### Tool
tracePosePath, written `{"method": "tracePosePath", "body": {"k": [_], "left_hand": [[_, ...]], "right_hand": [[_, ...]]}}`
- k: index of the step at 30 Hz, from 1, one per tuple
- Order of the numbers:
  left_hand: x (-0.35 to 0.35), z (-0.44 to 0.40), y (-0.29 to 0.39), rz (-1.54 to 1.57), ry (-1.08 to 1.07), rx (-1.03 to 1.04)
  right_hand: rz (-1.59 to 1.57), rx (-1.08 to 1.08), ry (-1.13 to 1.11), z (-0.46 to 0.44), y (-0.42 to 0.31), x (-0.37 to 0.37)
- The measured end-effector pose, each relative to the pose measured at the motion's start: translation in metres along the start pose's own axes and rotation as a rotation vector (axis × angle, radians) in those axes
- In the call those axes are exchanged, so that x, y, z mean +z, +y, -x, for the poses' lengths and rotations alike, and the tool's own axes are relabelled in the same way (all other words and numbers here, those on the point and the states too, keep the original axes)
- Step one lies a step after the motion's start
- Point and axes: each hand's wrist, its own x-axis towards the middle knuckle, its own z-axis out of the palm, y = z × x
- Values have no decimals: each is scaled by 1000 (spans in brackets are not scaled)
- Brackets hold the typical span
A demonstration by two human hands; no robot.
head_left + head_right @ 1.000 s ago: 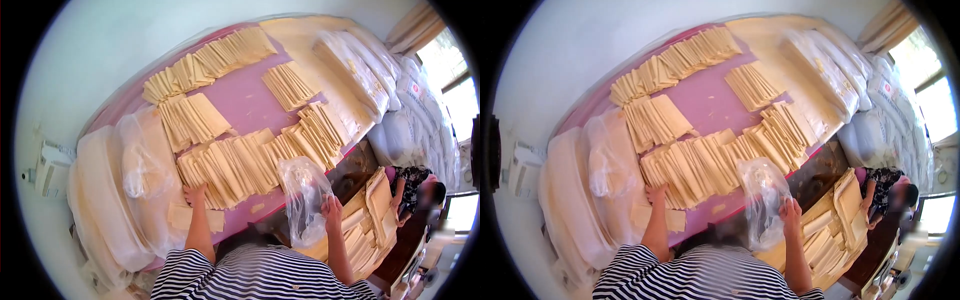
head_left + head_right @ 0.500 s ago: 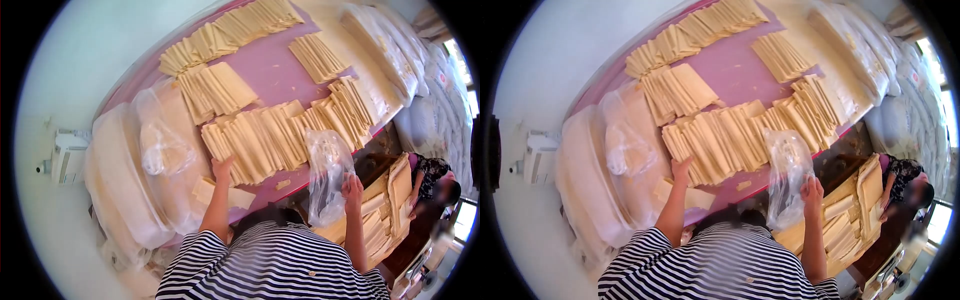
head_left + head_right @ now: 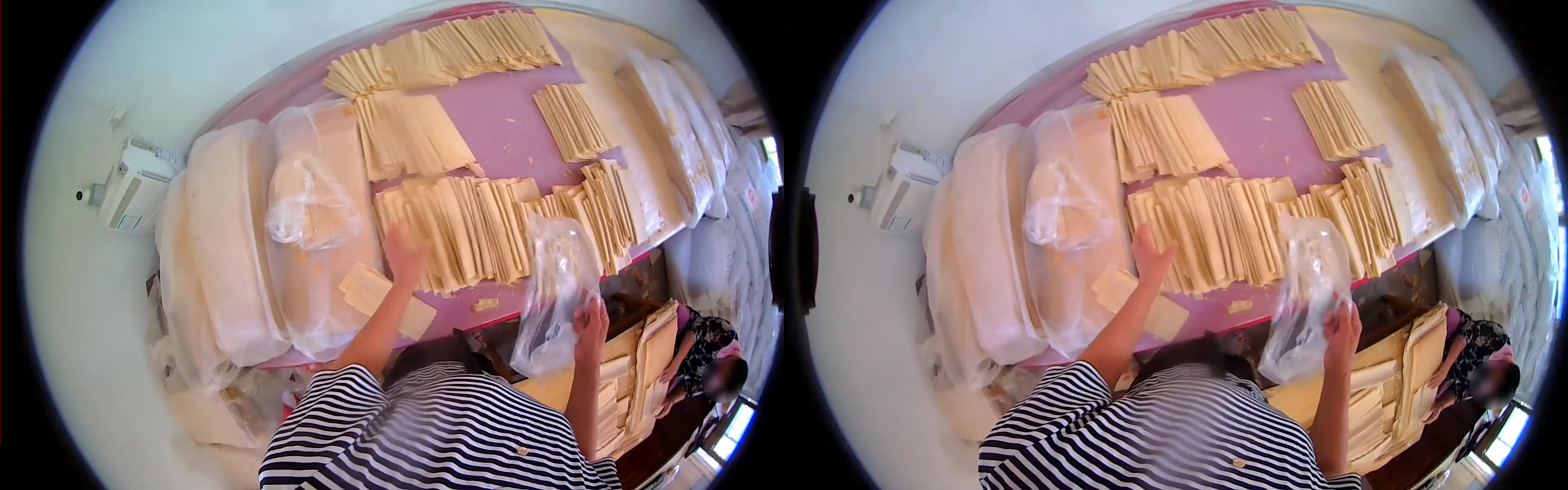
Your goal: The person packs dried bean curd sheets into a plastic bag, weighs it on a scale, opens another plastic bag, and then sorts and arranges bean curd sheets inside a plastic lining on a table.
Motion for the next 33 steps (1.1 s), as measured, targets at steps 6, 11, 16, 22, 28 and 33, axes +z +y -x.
{"method": "tracePosePath", "body": {"k": [6, 11, 16, 22, 28, 33], "left_hand": [[25, 41, 45, 61, -123, 214], [18, 76, 76, 171, -272, 221], [-13, 99, 4, -60, -102, 183], [-112, 140, -80, -246, 113, 74], [-141, 154, -124, -297, 151, -72], [-139, 126, -137, -168, 170, -67]], "right_hand": [[-11, -36, -37, 29, 10, -21], [-32, -58, -9, 67, 29, -46], [-67, -50, -58, 98, 64, -78], [-43, 16, -123, 129, 97, -80], [43, -79, -254, 132, 85, -44], [77, -32, -207, 117, 93, 5]]}}
